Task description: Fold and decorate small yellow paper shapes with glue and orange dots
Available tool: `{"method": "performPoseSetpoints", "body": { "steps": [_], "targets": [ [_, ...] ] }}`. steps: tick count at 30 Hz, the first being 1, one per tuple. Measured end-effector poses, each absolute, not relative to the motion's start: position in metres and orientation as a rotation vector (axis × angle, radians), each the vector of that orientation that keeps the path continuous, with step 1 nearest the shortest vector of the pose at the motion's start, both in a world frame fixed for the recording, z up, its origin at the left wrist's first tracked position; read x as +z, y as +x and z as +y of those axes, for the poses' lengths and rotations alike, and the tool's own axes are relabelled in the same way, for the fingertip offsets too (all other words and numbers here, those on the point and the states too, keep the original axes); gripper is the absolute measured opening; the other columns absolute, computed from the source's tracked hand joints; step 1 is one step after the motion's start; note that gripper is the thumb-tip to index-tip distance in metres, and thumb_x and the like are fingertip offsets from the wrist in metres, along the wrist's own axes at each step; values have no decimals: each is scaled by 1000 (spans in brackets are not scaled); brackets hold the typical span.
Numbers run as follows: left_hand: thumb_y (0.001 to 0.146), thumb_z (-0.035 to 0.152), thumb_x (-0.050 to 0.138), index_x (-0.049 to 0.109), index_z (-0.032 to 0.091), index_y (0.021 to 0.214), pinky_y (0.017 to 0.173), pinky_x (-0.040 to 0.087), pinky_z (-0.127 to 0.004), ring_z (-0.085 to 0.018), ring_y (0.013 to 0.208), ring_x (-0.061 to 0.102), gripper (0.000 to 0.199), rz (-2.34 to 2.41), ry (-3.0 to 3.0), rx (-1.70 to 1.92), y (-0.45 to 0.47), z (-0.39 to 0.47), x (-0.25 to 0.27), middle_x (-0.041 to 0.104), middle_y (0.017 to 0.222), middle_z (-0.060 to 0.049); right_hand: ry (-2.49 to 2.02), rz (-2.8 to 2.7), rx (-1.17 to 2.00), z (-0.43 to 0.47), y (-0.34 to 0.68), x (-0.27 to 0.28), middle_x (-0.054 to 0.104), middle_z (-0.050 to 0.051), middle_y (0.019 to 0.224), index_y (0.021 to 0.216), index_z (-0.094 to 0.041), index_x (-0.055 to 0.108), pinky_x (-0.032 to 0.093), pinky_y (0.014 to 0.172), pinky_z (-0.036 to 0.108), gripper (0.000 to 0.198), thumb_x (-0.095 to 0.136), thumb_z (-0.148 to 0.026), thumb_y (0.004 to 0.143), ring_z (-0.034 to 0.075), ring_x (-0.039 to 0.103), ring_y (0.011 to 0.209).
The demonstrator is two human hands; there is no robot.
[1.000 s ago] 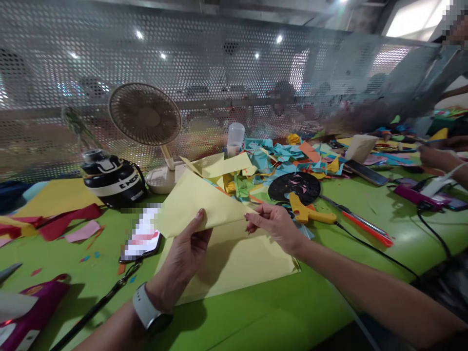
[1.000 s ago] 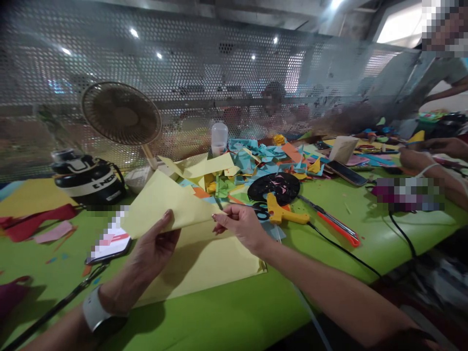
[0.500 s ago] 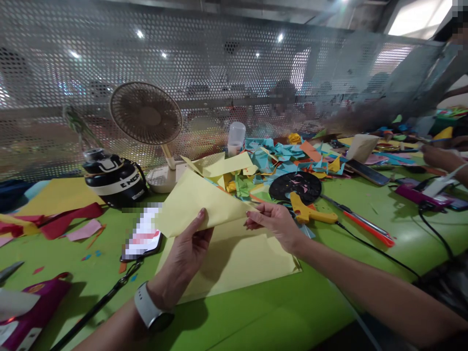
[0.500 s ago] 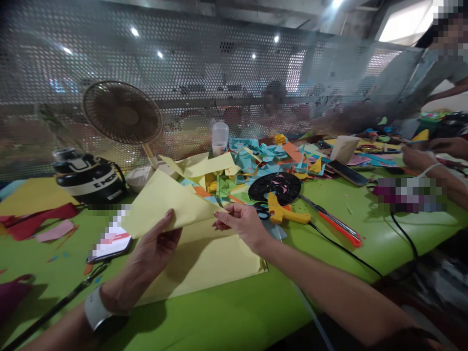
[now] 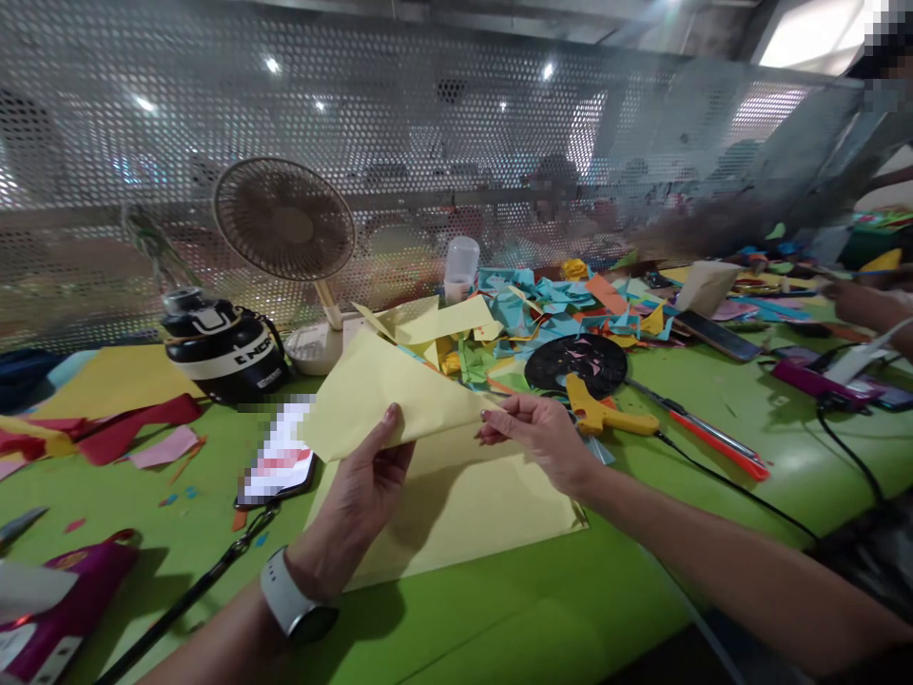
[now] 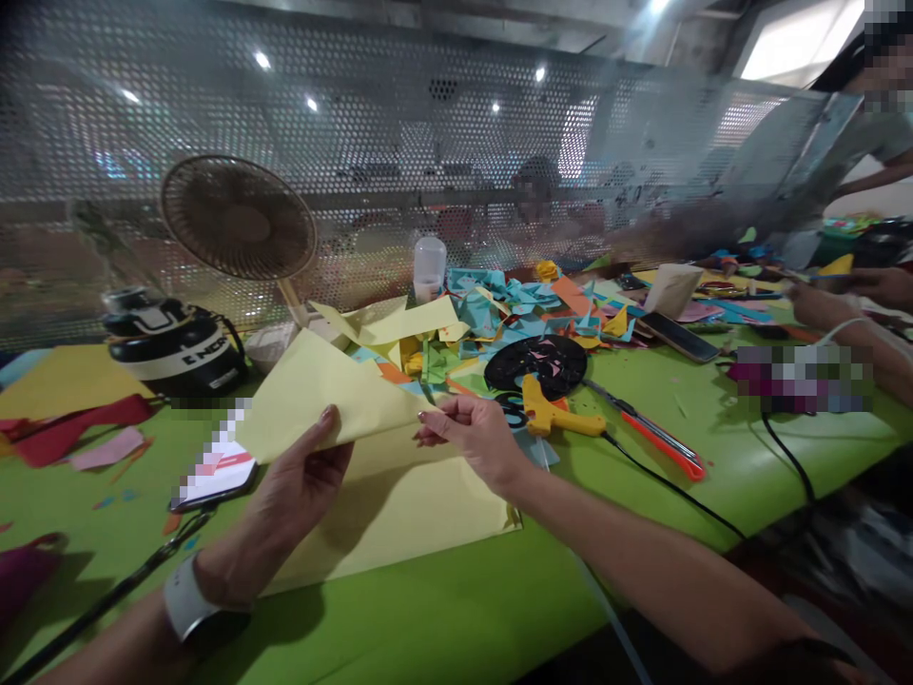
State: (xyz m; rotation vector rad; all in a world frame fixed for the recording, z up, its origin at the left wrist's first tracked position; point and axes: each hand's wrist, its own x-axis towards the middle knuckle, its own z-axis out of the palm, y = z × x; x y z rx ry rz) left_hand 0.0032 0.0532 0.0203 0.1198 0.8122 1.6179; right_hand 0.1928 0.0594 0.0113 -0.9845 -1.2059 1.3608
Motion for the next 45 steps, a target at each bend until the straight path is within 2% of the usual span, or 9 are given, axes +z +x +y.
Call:
{"method": "performPoseSetpoints", "body": {
  "steps": [9,15,22,27,40,45],
  "targets": [
    [78,-8,58,66,17,88,65,61,-22,-13,67,71,28,827,116,1606,3,53,20,75,79,-1,-968,-1201,1355,60,192,11,72,3,67,69,-14,69,56,69,30,27,78,-40,66,13,67,61],
    [77,-7,61,65,17,93,69,59,-21,-13,70,71,28,806,143,1623,2,54,17,74,77,-1,-1011,-1224,1377,57,194,13,72,4,70,72,-14,69,53,67,29,29,73,-43,70,14,67,64],
    [74,-3,67,66,17,95,68,60,-22,-15,75,71,28,812,199,1606,1,54,14,75,86,-3,-1146,-1411,1231,58,200,17,60,-2,54,62,-16,62,39,55,23,23,66,-37,73,9,51,52],
    [69,2,74,68,16,90,62,59,-21,-16,71,71,26,937,259,1546,-5,56,10,75,84,-4,-1203,-1673,1098,59,204,18,49,-4,52,59,-18,56,31,49,24,24,60,-35,75,9,41,49],
    [67,3,76,69,18,93,64,58,-22,-17,77,71,30,976,317,1601,-6,58,9,75,92,-3,-1228,-1812,996,54,205,18,47,-3,53,59,-19,53,32,49,24,23,54,-35,76,10,41,50],
    [63,7,80,69,17,85,53,53,-18,-14,68,69,27,1117,381,1494,-11,62,8,75,87,-3,-1296,-1877,1111,53,203,19,45,-5,48,55,-18,52,29,45,22,20,55,-30,72,8,38,46]
  ]
}}
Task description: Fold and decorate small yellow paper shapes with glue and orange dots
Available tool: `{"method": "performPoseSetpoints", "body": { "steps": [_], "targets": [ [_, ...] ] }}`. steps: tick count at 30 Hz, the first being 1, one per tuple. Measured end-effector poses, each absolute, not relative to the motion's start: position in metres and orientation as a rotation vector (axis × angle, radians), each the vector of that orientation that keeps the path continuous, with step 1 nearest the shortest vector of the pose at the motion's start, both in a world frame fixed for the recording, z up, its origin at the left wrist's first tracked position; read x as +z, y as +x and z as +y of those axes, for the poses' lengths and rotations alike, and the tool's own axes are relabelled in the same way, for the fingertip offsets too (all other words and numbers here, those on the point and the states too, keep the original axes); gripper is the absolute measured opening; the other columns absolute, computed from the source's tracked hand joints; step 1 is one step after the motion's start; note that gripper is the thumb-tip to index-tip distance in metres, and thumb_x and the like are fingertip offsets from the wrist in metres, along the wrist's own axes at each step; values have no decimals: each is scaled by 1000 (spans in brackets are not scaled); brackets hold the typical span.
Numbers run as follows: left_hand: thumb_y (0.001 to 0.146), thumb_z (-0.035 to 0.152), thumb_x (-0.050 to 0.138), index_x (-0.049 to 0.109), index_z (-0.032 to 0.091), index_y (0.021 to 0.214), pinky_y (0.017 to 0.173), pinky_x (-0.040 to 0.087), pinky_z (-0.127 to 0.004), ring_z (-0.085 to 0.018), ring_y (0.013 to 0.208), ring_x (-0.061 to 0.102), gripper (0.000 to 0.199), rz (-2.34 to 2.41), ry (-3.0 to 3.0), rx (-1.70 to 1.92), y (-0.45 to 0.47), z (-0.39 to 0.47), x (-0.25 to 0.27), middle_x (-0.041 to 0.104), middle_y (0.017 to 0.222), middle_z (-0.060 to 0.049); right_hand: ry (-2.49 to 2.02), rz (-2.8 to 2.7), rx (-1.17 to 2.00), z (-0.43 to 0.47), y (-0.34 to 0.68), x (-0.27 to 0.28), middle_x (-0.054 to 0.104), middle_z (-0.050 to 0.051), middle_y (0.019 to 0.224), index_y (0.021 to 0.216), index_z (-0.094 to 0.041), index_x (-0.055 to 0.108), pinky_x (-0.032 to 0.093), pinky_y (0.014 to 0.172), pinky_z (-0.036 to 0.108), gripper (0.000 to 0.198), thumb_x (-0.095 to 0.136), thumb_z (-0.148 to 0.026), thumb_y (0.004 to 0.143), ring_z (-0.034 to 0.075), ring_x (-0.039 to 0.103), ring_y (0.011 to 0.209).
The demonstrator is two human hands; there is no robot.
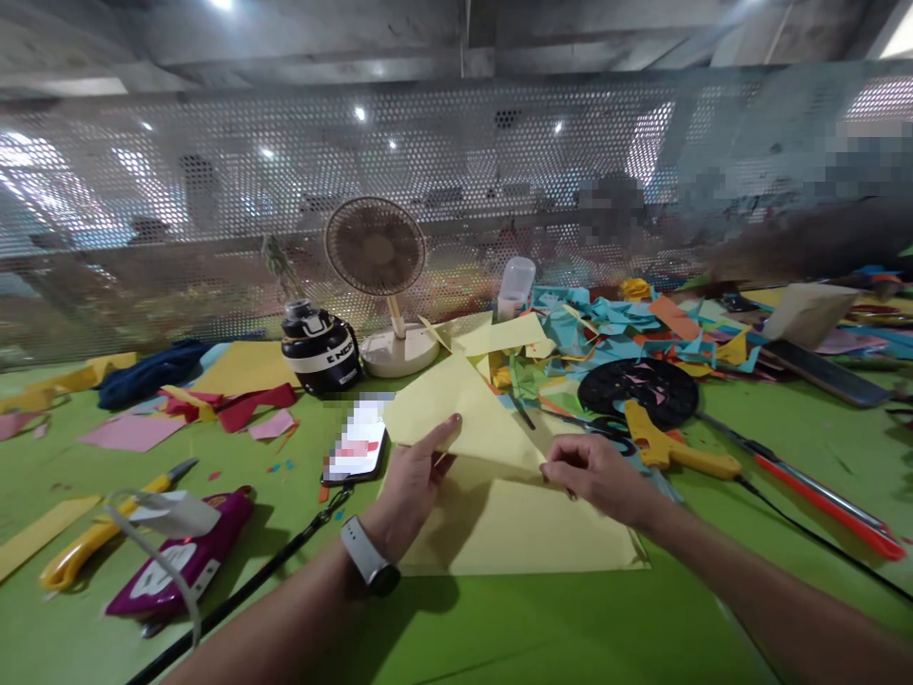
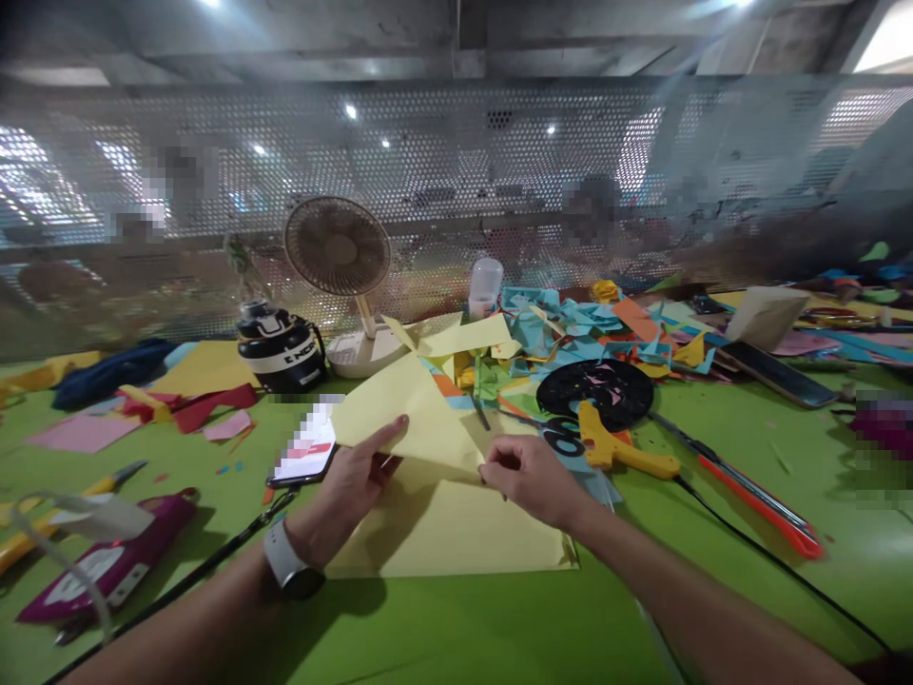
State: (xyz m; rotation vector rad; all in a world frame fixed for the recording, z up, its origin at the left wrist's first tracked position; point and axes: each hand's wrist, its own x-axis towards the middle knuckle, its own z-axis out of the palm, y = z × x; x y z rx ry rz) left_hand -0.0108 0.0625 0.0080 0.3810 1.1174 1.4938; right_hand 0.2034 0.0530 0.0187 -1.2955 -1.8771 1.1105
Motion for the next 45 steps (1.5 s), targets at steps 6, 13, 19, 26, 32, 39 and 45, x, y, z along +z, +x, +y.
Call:
{"method": "performPoseSetpoints", "body": {
  "steps": [6,13,19,26,32,39,45],
  "targets": [
    [52,9,85,67,12,70,50,50,-20,-12,53,63,25,1286,478,1295,-18,77,7,71,69,-4,-1331,-1717,1464,48,200,17,47,-7,42,60,-17,56,31,41,19,16,57,-29,70,7,41,39],
    [44,8,86,63,11,60,44,47,-28,-18,40,58,28,1480,622,1096,-21,97,8,65,51,-6,-1268,-1480,1762,39,191,11,50,-7,37,62,-18,55,34,33,17,13,60,-27,69,6,43,30],
    [39,-2,81,64,14,68,48,48,-27,-20,48,63,37,1545,788,1074,-18,101,13,65,52,-2,-1235,-1447,1869,36,186,5,51,-7,35,61,-18,54,36,29,16,11,58,-23,70,7,46,29],
    [31,-4,81,62,16,92,84,49,-34,-33,112,57,67,1596,973,1228,-20,95,14,69,102,-13,-1260,-1462,1866,36,187,7,50,-7,34,61,-17,55,35,29,14,11,56,-18,72,6,45,27],
    [49,26,86,63,20,111,110,18,-52,-40,136,27,66,1948,2038,934,-29,89,14,37,146,-17,-1359,-1480,1874,35,187,14,51,-6,34,61,-17,55,31,28,12,13,55,-16,74,6,46,29],
    [84,14,49,72,23,90,90,47,-38,-25,97,67,25,1714,2346,491,-19,76,6,74,98,-5,-1502,-1571,1940,36,187,16,55,-4,37,65,-16,55,24,24,12,12,52,-17,77,7,48,28],
    [81,4,40,61,11,117,112,25,-49,-25,123,52,42,1580,2891,179,-13,66,-4,65,121,-13,-1525,-1577,2014,37,189,13,60,-1,42,69,-14,57,24,25,11,8,52,-16,74,8,55,34]
  ]
}}
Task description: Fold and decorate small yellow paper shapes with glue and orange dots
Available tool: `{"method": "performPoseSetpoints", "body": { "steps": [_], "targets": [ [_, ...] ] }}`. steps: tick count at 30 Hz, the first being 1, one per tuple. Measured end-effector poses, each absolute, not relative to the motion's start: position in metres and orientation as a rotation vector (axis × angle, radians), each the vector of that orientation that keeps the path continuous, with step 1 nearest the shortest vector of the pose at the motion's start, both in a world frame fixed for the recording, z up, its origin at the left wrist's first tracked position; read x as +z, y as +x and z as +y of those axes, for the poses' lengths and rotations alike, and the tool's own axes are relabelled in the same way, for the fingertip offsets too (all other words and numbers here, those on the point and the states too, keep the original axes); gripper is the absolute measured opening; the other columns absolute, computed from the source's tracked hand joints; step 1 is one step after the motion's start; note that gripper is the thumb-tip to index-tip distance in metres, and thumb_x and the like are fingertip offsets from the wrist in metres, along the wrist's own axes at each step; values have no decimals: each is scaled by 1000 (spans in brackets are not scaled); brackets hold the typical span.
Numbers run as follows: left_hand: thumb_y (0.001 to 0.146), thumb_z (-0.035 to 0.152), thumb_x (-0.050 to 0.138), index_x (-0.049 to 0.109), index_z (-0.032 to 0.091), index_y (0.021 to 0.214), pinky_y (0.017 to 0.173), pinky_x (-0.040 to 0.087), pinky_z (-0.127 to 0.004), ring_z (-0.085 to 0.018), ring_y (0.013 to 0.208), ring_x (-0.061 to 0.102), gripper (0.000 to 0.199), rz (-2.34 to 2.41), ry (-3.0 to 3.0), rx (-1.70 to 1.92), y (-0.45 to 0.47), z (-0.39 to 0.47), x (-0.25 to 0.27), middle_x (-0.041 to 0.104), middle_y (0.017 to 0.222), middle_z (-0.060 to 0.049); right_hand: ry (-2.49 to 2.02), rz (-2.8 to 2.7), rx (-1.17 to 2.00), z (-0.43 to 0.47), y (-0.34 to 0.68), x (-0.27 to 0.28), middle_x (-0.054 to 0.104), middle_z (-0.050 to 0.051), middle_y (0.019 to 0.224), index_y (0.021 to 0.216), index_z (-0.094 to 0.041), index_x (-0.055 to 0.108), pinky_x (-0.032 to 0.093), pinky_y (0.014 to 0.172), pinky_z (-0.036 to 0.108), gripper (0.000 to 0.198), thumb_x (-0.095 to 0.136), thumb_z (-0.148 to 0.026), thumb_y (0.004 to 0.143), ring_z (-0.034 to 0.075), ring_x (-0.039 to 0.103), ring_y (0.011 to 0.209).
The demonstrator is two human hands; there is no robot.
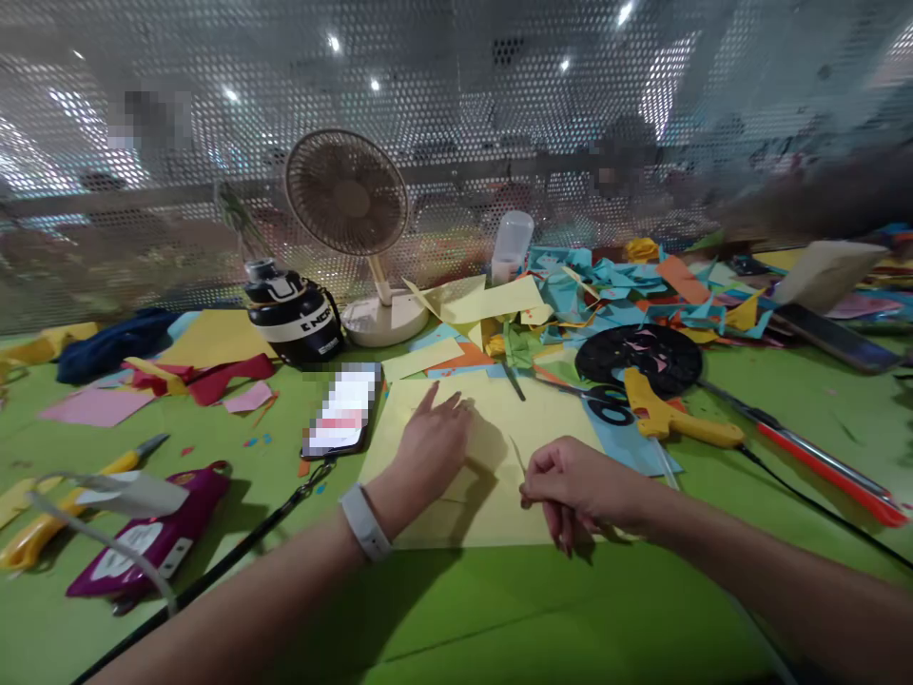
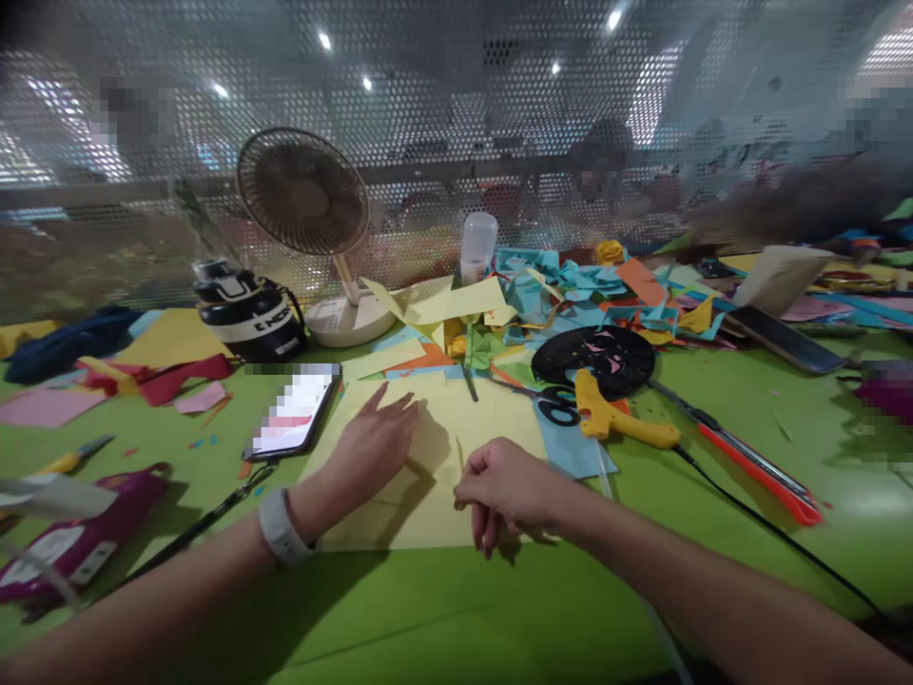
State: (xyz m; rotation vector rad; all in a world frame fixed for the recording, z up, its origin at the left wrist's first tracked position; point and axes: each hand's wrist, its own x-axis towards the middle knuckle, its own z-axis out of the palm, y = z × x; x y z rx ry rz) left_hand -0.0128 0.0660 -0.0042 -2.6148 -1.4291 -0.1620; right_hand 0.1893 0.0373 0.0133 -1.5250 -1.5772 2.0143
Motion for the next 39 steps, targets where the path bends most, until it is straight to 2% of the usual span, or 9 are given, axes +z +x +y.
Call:
{"method": "performPoseSetpoints", "body": {
  "steps": [8,13,19,22,25,29,32,35,39],
  "targets": [
    [98,33,26,43,6,136,112,26,-50,-26,136,35,49,-1618,-2742,-74,-16,53,-7,40,145,-17,-1496,-1664,2068,38,192,15,62,-1,46,68,-14,57,26,28,11,9,51,-18,74,7,59,38],
    [95,54,23,29,3,144,114,20,-50,-27,140,23,70,-1679,-2826,-109,-20,49,-9,28,151,-17,-1487,-1703,2065,38,193,13,61,-2,46,69,-14,58,25,29,11,11,50,-19,76,7,58,38],
    [85,72,28,26,6,146,115,14,-50,-29,141,21,90,-1700,-2868,-180,-21,45,-5,25,152,-17,-1513,-1744,2086,38,194,11,61,0,46,67,-14,57,23,29,12,12,51,-20,75,8,58,38],
    [83,74,28,27,7,145,114,13,-53,-30,140,22,91,-1744,-2860,-214,-20,44,-4,26,151,-16,-1528,-1781,2074,39,196,15,61,0,46,64,-15,56,32,32,14,15,54,-25,75,9,58,39],
    [83,75,27,29,9,145,114,12,-54,-30,140,22,91,-1759,-2869,-262,-20,43,-4,26,151,-16,-1474,-1868,1803,41,195,27,63,-1,53,69,-16,56,46,46,21,16,56,-30,77,11,60,46],
    [80,78,29,28,10,145,112,11,-59,-31,140,23,94,-1713,-2904,-326,-22,42,-4,28,151,-16,-1419,-2180,1201,41,191,40,69,4,78,83,-17,63,50,61,27,14,56,-29,80,15,63,68],
    [79,79,29,29,12,145,110,12,-64,-33,140,23,93,-1702,-2921,-324,-24,40,-2,29,151,-15,-1274,-2361,913,42,186,35,67,8,107,103,-18,63,51,78,33,25,54,-31,83,19,63,92],
    [78,80,29,28,14,145,107,11,-68,-36,140,22,95,-1721,-2908,-314,-24,40,-3,28,152,-15,-1098,-2520,733,44,182,23,56,13,130,124,-15,54,43,99,41,43,50,-35,87,24,52,118],
    [78,78,33,28,16,145,106,12,-70,-37,139,22,91,-1750,-2896,-280,-23,43,-5,27,153,-14,-1070,-2673,605,46,176,14,41,18,144,139,-7,41,31,110,46,59,40,-41,92,27,36,134]
  ]
}}
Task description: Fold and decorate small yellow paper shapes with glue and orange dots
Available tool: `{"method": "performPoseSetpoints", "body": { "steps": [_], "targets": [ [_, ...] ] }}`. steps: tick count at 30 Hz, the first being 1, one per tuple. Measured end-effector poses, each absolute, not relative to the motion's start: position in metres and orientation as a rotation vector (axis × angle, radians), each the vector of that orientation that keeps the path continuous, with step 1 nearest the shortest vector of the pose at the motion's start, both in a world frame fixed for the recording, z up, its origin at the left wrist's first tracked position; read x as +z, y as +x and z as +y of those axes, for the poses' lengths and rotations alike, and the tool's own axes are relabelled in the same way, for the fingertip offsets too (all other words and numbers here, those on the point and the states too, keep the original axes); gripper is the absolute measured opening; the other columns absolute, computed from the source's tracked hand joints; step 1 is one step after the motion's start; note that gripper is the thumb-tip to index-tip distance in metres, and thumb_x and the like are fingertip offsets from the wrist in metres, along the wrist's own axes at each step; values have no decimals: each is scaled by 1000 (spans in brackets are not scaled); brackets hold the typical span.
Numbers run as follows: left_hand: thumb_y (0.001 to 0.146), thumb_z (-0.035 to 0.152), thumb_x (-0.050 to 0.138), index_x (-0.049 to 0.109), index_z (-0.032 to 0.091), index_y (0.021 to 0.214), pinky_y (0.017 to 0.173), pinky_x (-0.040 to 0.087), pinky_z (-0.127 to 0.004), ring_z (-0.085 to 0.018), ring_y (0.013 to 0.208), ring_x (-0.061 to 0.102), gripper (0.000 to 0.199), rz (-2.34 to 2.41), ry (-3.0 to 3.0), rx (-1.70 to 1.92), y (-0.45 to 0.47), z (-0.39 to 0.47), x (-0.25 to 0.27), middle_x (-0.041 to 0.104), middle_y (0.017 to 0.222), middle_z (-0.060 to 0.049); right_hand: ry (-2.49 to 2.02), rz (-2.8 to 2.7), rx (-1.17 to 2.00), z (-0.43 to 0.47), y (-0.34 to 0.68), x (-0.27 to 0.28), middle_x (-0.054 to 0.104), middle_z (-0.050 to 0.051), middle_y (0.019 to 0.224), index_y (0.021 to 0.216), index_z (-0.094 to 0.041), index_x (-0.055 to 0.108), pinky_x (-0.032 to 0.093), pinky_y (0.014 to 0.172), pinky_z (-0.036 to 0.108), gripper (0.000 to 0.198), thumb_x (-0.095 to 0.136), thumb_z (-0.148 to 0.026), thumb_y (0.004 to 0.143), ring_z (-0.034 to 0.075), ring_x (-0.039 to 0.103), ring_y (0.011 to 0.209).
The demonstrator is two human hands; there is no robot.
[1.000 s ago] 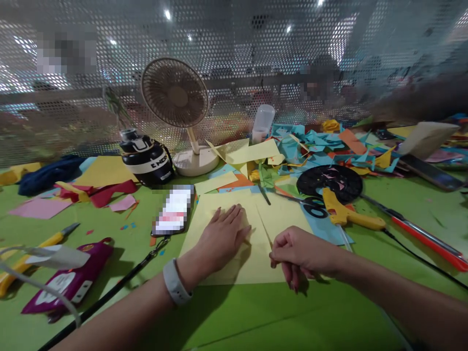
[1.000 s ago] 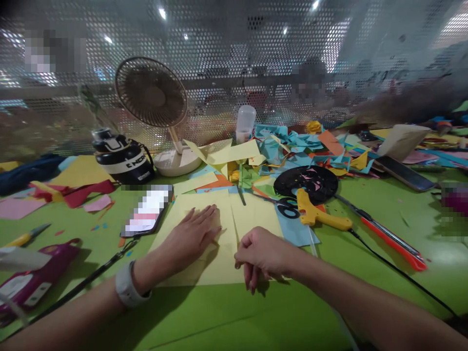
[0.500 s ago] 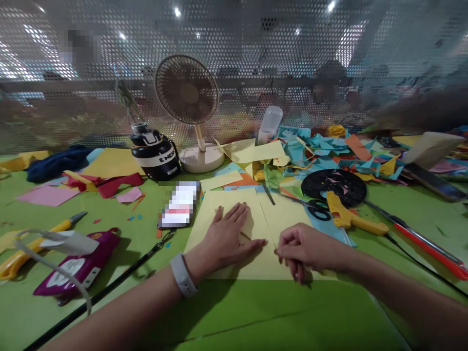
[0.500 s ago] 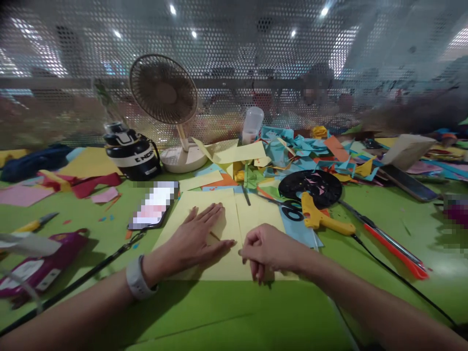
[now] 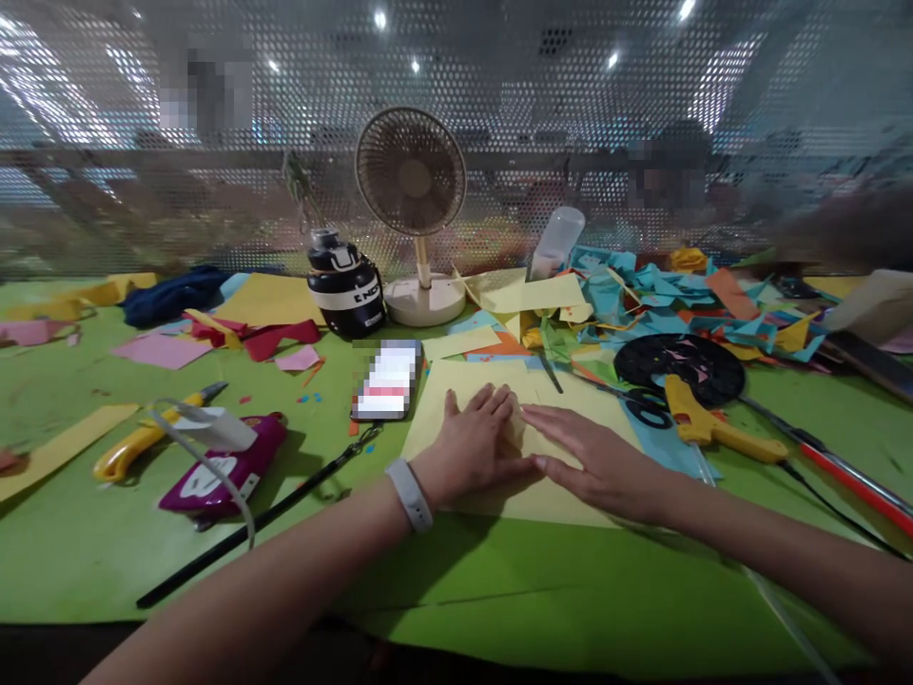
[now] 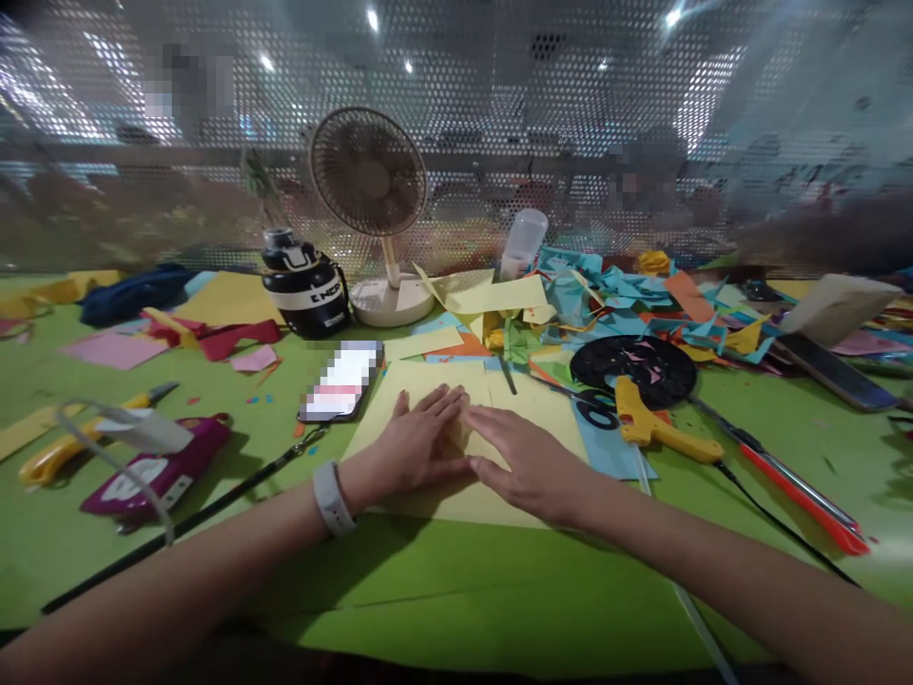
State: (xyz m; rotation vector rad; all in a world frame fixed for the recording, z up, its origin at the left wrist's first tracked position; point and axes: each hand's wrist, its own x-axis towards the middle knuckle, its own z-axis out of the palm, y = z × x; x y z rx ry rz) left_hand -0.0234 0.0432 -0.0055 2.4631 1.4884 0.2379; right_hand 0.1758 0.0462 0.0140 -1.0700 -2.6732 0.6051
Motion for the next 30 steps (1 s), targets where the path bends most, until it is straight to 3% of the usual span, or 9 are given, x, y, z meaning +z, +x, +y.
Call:
{"method": "performPoseSetpoints", "body": {
  "steps": [7,16,20,23,26,30],
  "targets": [
    [81,72,34,30,15,144,102,15,-73,-41,139,17,85,1544,2471,174,-21,43,-3,25,153,-15,-1079,-2786,723,35,176,10,25,16,153,148,-11,24,24,114,46,67,33,-51,95,26,24,141],
    [65,87,36,9,16,150,104,1,-71,-41,142,0,113,1462,2493,42,-24,48,-12,4,157,-14,-1090,-3000,751,15,184,16,4,18,155,149,-2,12,5,118,42,95,36,-69,85,26,0,144],
    [63,87,40,4,20,150,104,-2,-70,-39,142,-3,116,1405,2461,-63,-29,53,-7,0,156,-14,-1003,-3019,684,12,194,14,4,15,156,149,-7,12,3,118,42,95,40,-69,84,24,1,144],
    [68,86,35,8,20,150,109,4,-62,-35,142,-1,108,1432,2427,-55,-37,56,-3,1,156,-15,-931,-2985,649,8,202,10,6,14,156,150,-10,15,3,118,42,90,43,-66,85,24,4,144],
    [75,83,24,11,13,150,112,10,-52,-32,143,1,104,1560,2361,-13,-44,60,-6,4,155,-18,-909,-2972,634,2,210,7,5,13,156,150,-11,11,2,118,41,91,45,-65,85,24,5,144],
    [75,83,23,13,7,149,112,10,-51,-31,143,2,107,1665,2346,-5,-47,67,-11,5,155,-20,-891,-2956,619,-2,216,5,6,12,156,150,-14,9,2,118,41,92,47,-64,84,24,7,144]
  ]
}}
